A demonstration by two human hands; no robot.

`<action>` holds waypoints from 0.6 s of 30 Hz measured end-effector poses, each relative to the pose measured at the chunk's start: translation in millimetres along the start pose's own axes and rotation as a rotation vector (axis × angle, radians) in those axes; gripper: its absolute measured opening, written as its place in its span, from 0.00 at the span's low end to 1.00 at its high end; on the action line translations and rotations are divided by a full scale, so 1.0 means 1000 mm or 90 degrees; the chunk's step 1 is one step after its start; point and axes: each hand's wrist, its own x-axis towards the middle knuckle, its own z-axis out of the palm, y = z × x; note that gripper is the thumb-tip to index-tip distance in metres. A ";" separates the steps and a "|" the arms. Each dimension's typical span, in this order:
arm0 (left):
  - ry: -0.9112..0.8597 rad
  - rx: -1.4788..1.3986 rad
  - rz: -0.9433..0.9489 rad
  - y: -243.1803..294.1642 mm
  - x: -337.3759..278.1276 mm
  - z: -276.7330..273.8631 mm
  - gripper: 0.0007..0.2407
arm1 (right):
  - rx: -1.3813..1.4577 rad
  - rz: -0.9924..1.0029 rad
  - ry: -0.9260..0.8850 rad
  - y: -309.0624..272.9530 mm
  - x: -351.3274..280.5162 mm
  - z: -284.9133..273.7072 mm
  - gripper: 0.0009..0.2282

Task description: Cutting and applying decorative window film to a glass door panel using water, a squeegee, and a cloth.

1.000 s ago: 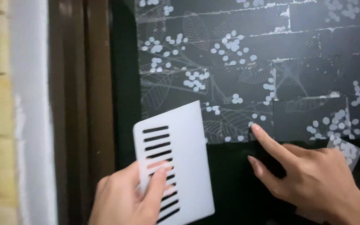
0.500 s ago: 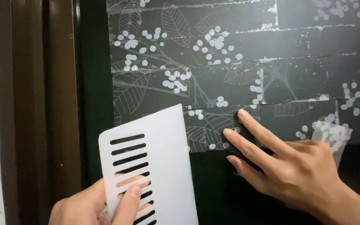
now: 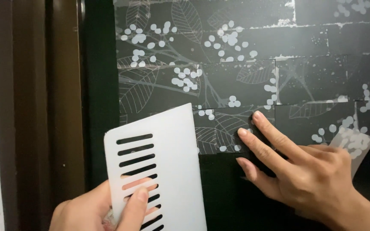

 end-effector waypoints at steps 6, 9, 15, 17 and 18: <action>0.029 0.162 0.117 -0.017 0.011 -0.003 0.07 | 0.041 0.002 0.019 0.002 0.005 -0.001 0.16; 0.000 0.141 0.161 -0.022 0.014 -0.001 0.09 | 0.041 0.002 0.033 0.005 0.005 0.000 0.19; 0.014 0.217 0.150 -0.014 0.007 0.003 0.08 | -0.016 0.043 0.039 0.004 -0.001 0.004 0.20; 0.025 0.186 0.230 -0.022 0.014 0.007 0.08 | -0.006 0.060 0.044 0.004 -0.002 0.004 0.18; 0.027 0.185 0.230 -0.022 0.015 0.007 0.08 | -0.005 0.060 0.046 0.004 -0.002 0.004 0.18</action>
